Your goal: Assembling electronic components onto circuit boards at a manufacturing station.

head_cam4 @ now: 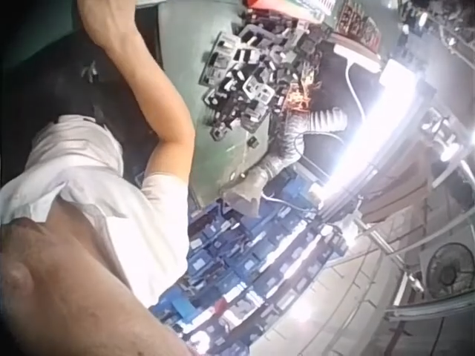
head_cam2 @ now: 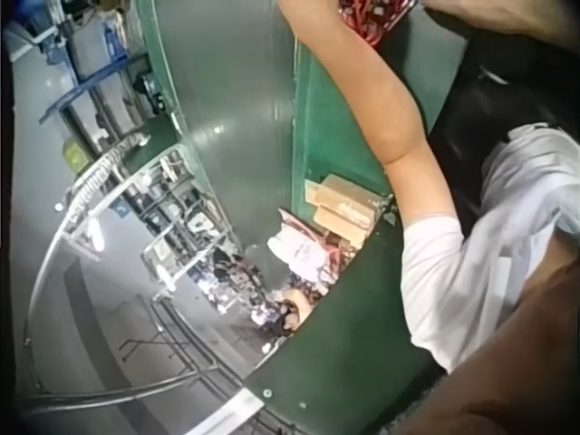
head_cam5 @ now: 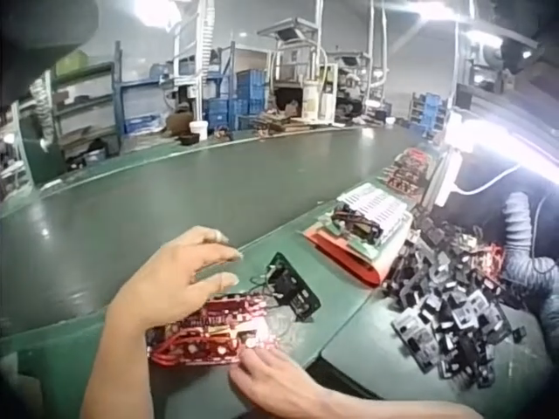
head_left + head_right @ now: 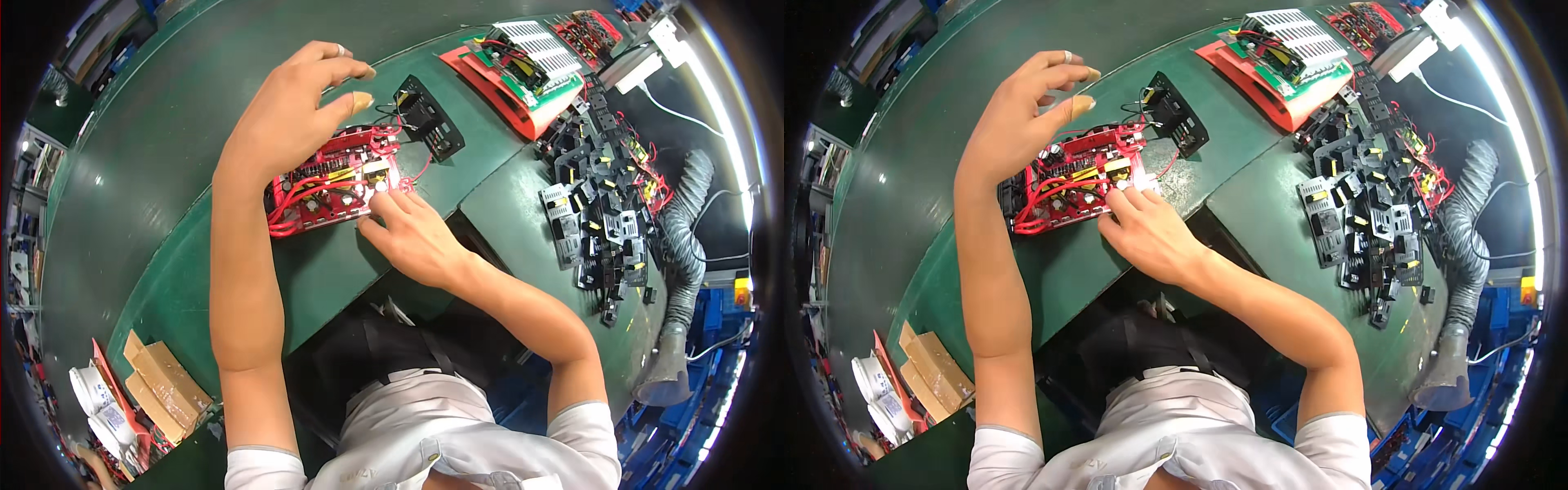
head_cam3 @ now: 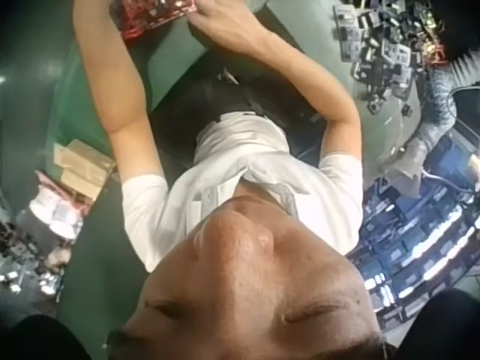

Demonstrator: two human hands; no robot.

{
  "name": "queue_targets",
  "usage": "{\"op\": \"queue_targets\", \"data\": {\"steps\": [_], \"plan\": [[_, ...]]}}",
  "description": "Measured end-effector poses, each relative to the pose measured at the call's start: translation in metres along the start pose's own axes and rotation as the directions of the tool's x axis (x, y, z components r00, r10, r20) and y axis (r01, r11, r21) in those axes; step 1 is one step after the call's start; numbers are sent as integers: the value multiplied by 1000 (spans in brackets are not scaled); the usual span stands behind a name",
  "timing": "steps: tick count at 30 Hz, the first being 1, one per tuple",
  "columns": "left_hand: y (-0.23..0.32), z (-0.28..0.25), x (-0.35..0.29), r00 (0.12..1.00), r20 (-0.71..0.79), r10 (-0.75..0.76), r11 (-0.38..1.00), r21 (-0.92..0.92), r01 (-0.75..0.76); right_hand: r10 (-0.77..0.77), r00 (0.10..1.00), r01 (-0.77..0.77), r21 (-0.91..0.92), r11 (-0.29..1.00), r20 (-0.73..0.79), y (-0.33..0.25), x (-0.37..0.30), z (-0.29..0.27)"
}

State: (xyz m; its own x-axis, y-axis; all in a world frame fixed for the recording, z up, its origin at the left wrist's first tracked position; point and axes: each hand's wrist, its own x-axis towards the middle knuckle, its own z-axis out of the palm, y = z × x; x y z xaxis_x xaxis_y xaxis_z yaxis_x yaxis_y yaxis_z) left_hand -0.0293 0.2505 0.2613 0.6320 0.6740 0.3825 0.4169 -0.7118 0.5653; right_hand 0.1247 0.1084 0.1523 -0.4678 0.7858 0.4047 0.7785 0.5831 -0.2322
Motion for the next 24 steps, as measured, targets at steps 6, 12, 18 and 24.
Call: {"op": "queue_targets", "data": {"steps": [6,12,18,24], "plan": [[-3,28,0,975,210,64,998,-42,-57,582,812,-426,641,638,-40,21,10,-18],[1,81,1,864,500,-56,990,-86,114,703,634,-299,941,-160,321,62,6,-41],[-15,73,10,919,369,-141,975,-110,194,307,952,-304,83,949,-19,61,-12,-24],[-15,78,7,918,383,-102,961,-201,190,148,984,-117,-262,958,101,65,-2,-25]]}}
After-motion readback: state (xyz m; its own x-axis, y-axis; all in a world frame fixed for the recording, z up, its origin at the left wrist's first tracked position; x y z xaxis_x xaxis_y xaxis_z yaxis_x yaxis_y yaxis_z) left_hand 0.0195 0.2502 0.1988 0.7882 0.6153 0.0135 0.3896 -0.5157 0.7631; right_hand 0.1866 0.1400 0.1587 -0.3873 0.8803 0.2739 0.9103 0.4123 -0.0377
